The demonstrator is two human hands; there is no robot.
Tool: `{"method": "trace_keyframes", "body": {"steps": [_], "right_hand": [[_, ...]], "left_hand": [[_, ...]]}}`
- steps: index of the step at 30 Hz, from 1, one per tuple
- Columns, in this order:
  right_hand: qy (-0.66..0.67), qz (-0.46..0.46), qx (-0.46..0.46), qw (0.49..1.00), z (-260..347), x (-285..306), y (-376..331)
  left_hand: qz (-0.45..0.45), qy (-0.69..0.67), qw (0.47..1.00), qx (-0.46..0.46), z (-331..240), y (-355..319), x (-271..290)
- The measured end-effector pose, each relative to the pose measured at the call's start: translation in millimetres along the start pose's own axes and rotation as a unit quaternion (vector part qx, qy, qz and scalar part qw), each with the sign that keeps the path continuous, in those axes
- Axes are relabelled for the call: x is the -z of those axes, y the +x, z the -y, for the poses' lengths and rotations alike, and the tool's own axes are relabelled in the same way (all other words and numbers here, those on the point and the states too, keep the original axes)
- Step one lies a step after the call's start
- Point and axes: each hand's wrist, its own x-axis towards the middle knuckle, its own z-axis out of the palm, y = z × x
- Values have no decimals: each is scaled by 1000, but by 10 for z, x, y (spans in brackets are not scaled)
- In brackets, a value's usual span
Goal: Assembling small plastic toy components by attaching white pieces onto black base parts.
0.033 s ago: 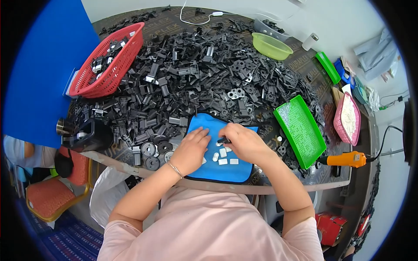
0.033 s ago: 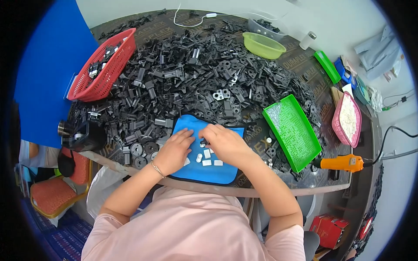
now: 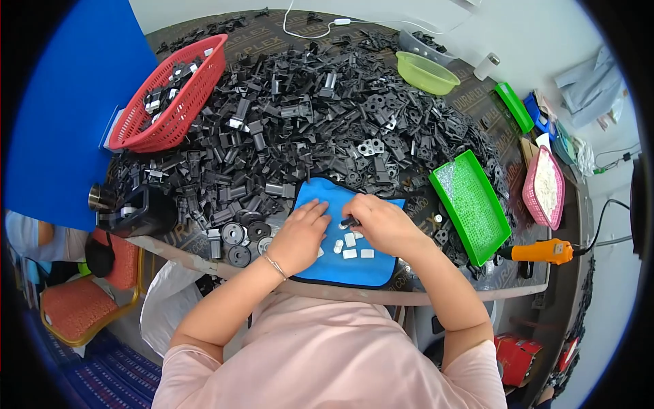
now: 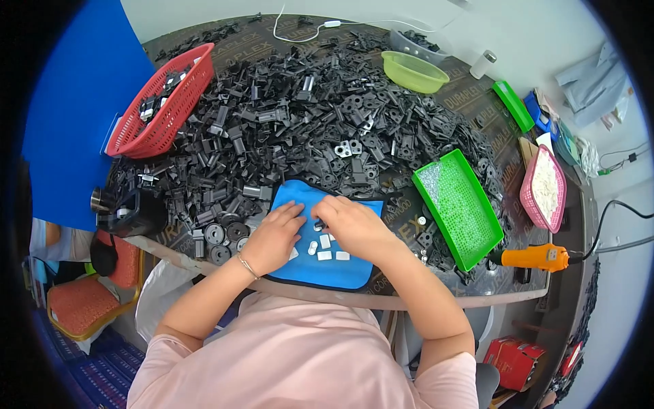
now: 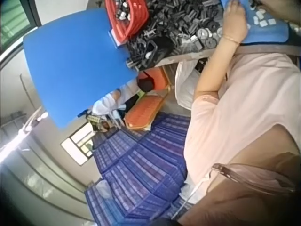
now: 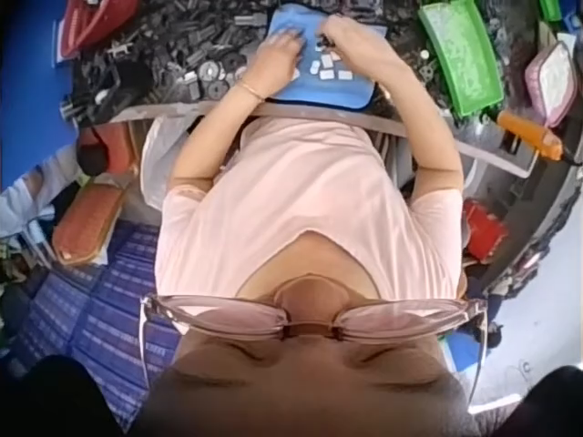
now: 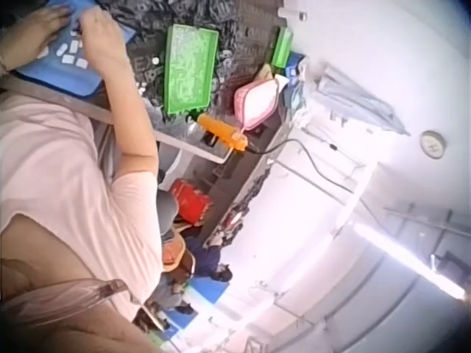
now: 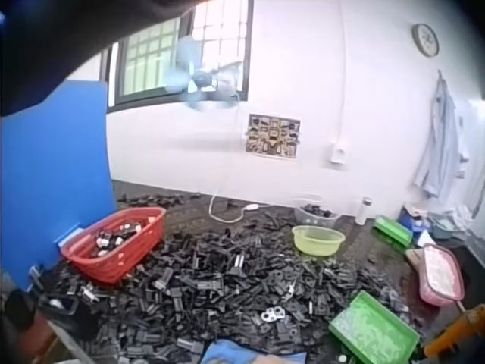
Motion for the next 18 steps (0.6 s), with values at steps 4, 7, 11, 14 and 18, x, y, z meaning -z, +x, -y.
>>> {"method": "trace_keyframes", "body": {"steps": [4, 7, 11, 14, 18], "right_hand": [[-39, 27, 35, 998, -29, -93, 102], [-139, 73, 8, 988, 85, -97, 175], [-181, 78, -9, 980, 145, -119, 157], [-165, 79, -26, 983, 127, -112, 139], [-148, 70, -31, 986, 154, -110, 111]], "left_hand": [[0, 17, 1000, -15, 97, -2, 5], [-5, 17, 1000, -16, 126, 27, -22], [-6, -2, 1000, -13, 79, -1, -21], [-44, -17, 999, -19, 11, -65, 73], [-74, -26, 996, -39, -102, -260, 128]]}}
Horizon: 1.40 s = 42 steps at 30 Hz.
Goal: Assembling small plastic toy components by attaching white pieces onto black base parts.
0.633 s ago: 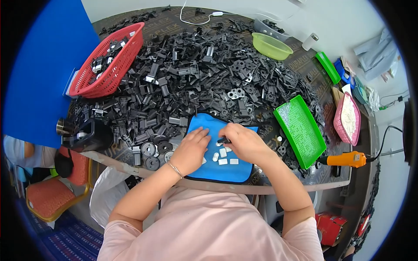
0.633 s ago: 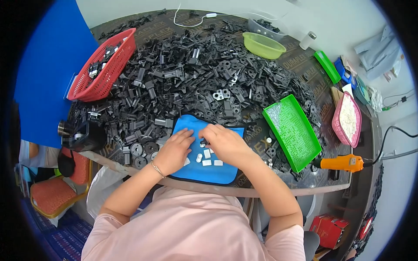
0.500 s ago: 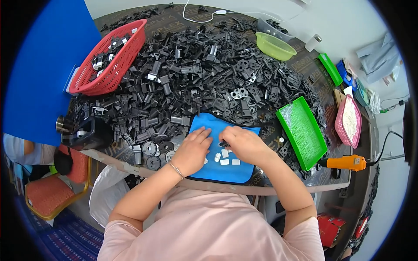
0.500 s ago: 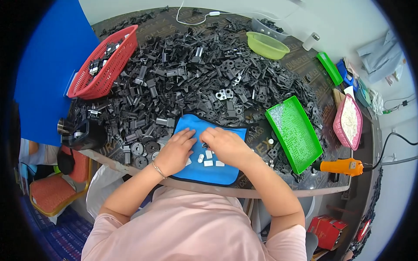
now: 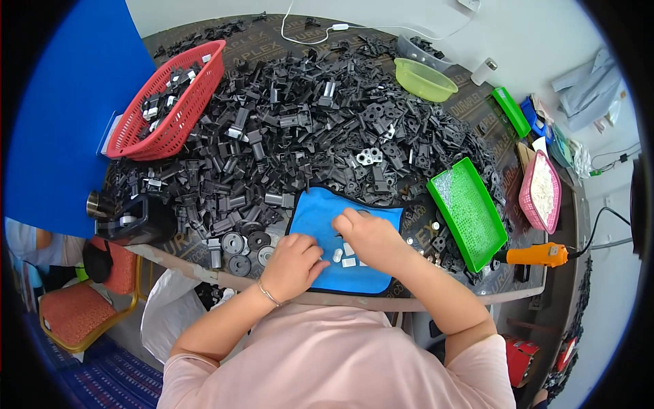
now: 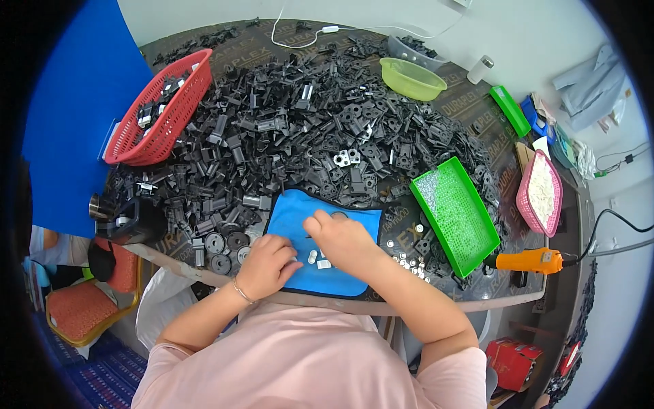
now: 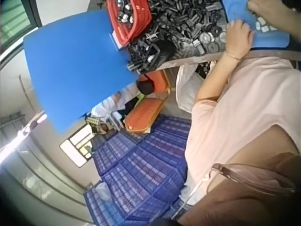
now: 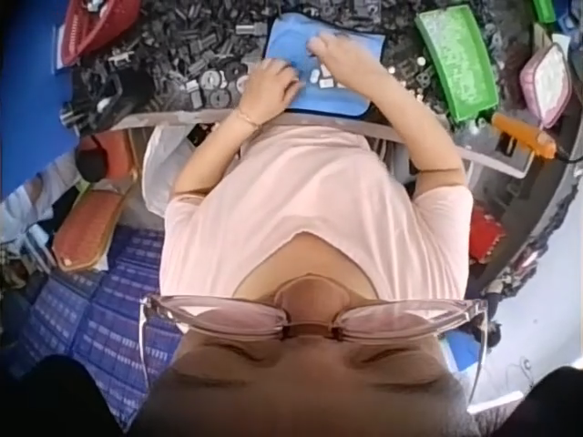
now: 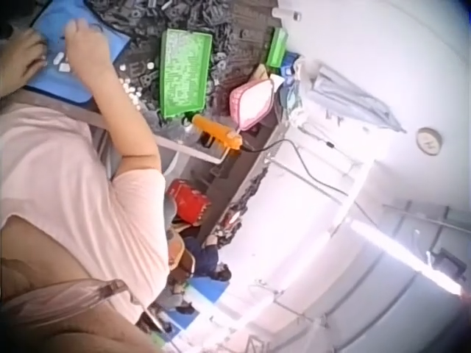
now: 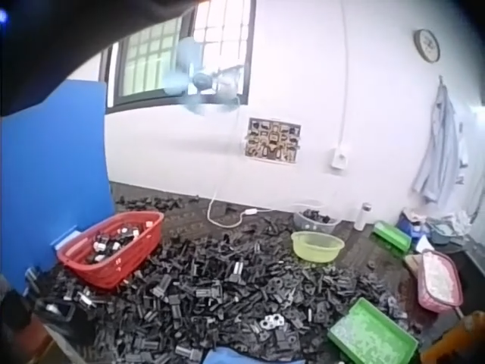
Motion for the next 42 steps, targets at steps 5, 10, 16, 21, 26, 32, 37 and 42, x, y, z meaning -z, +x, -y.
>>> {"method": "trace_keyframes", "body": {"steps": [5, 10, 16, 21, 26, 32, 37, 42], "right_hand": [[202, -6, -29, 979, -31, 110, 148], [72, 73, -91, 991, 129, 95, 241], [48, -189, -222, 955, -58, 194, 319], [43, -194, -260, 945, -294, 92, 499], [221, -303, -266, 888, -439, 233, 207], [783, -259, -174, 538, -193, 277, -203], [822, -224, -172, 495, 72, 303, -287], [754, -273, -188, 567, 57, 263, -393]], "left_hand": [[31, -19, 999, 0, -183, -165, 29], [20, -17, 999, -23, -255, -121, 185], [-93, 76, 993, 15, 39, 395, 534], [-80, 203, 974, 62, 224, 1086, 399], [-4, 222, 972, 72, 349, 1134, 416], [-101, -532, 782, 310, 29, 920, 504], [-57, -655, 696, 291, -350, 782, 346], [-5, -706, 675, 215, -549, 699, 384]]}}
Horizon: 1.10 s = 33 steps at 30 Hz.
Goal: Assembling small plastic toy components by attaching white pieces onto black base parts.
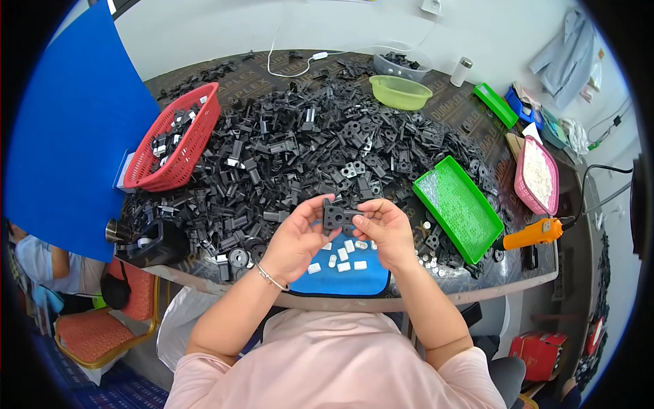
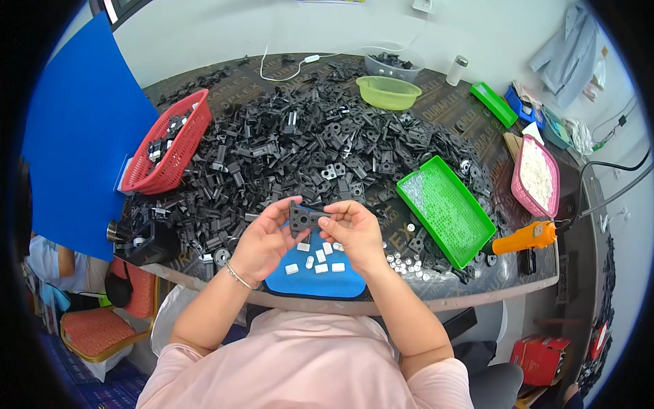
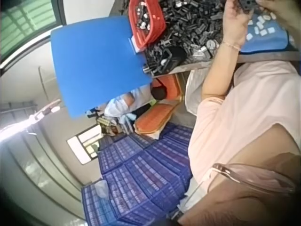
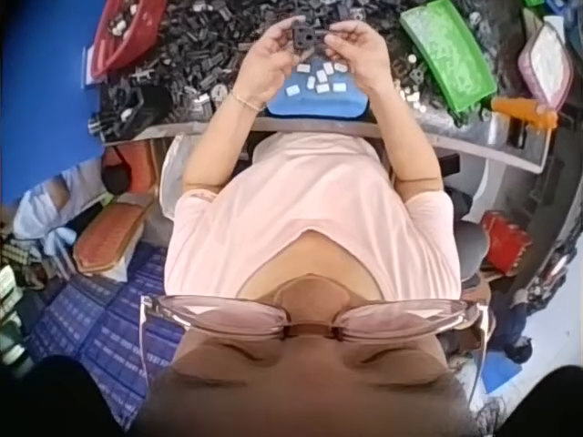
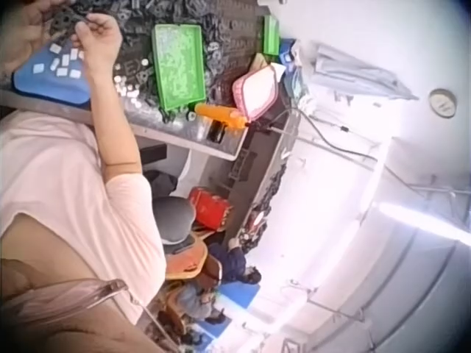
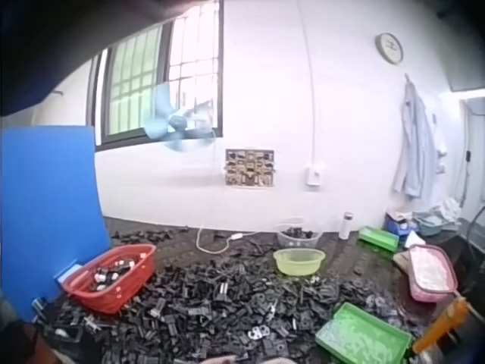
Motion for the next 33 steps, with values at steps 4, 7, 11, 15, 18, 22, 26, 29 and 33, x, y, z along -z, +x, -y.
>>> {"method": "trace_keyframes", "body": {"steps": [4, 7, 11, 15, 18, 22, 26, 29, 33], "right_hand": [[-22, 8, 8, 1000, 47, -9, -78], [-35, 7, 15, 999, 59, 2, -127], [-34, -16, 6, 999, 80, 1, -190], [-65, -26, 36, 997, 12, 27, -247], [-85, 5, -21, 996, 87, 5, -282], [-118, 37, 18, 992, -72, 137, -195], [-117, 45, 6, 992, -219, 218, -86], [-298, 53, 22, 953, -121, 264, -111], [-595, -15, 136, 792, -142, 575, -133]], "left_hand": [[-11, 5, 1000, 1, 63, -61, -40], [-22, 38, 999, -2, 79, -105, -97], [-41, 47, 998, 4, 94, -119, -151], [-66, 69, 995, -24, 201, -127, -145], [-68, 94, 992, -43, 274, -135, -114], [-69, 137, 987, -36, 264, -106, -53], [-45, 173, 983, -40, 245, -47, 28], [-54, 265, 962, -47, 316, -50, 158], [-50, 436, 896, -63, 392, -2, 297]]}}
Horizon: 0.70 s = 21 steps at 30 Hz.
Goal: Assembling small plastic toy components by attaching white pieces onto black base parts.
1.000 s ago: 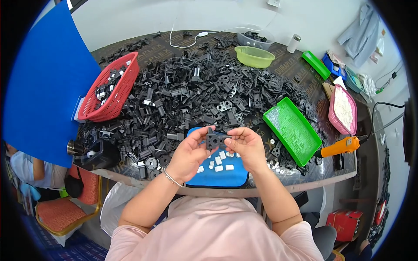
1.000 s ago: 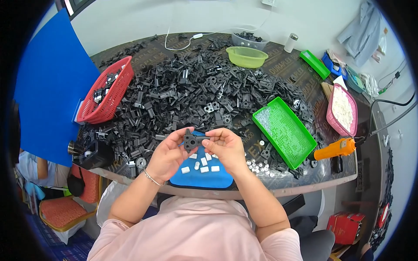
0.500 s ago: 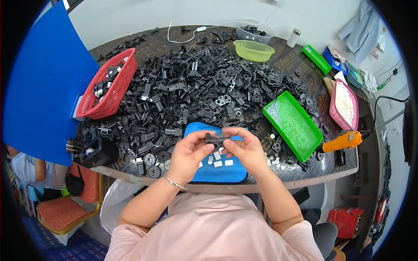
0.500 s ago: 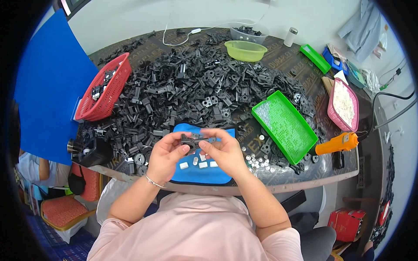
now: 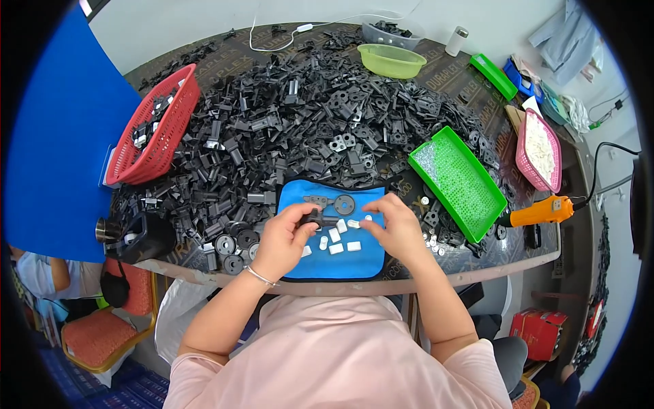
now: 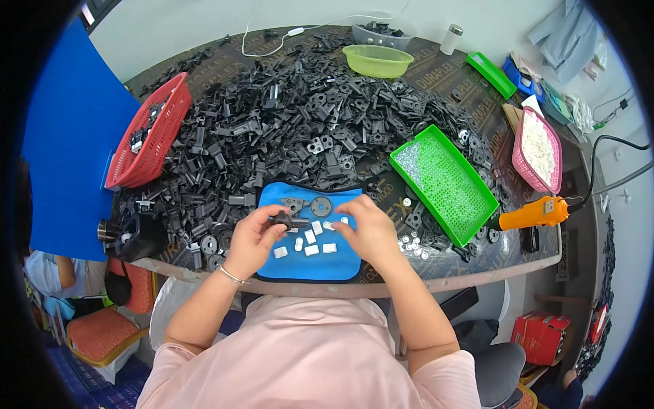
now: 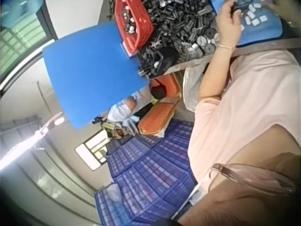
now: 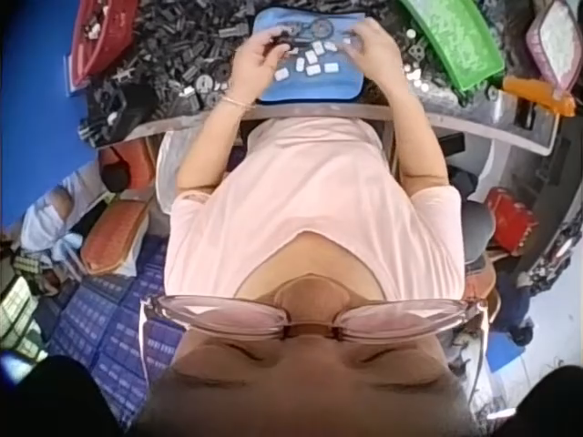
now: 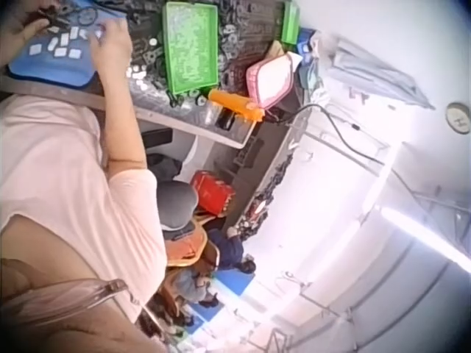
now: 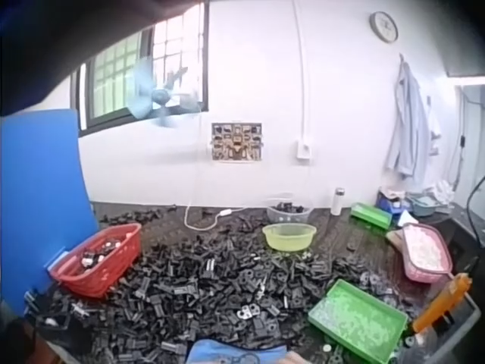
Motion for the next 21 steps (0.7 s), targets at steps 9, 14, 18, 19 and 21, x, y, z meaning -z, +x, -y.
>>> {"method": "trace_keyframes", "body": {"steps": [9, 14, 18, 19, 21], "right_hand": [[-83, 33, -19, 996, -61, -49, -76], [-71, 29, -12, 997, -163, -79, -48], [-57, 27, -12, 998, -239, -39, -23], [-47, 18, -13, 999, -263, -24, -27], [-45, 16, -11, 999, -242, 25, -41]], "left_hand": [[168, 244, 940, -171, -102, 482, -337], [182, 392, 880, -195, -176, 543, -429], [199, 506, 808, -227, -270, 488, -671], [198, 508, 807, -226, -291, 507, -660], [194, 462, 843, -193, -345, 534, -604]]}}
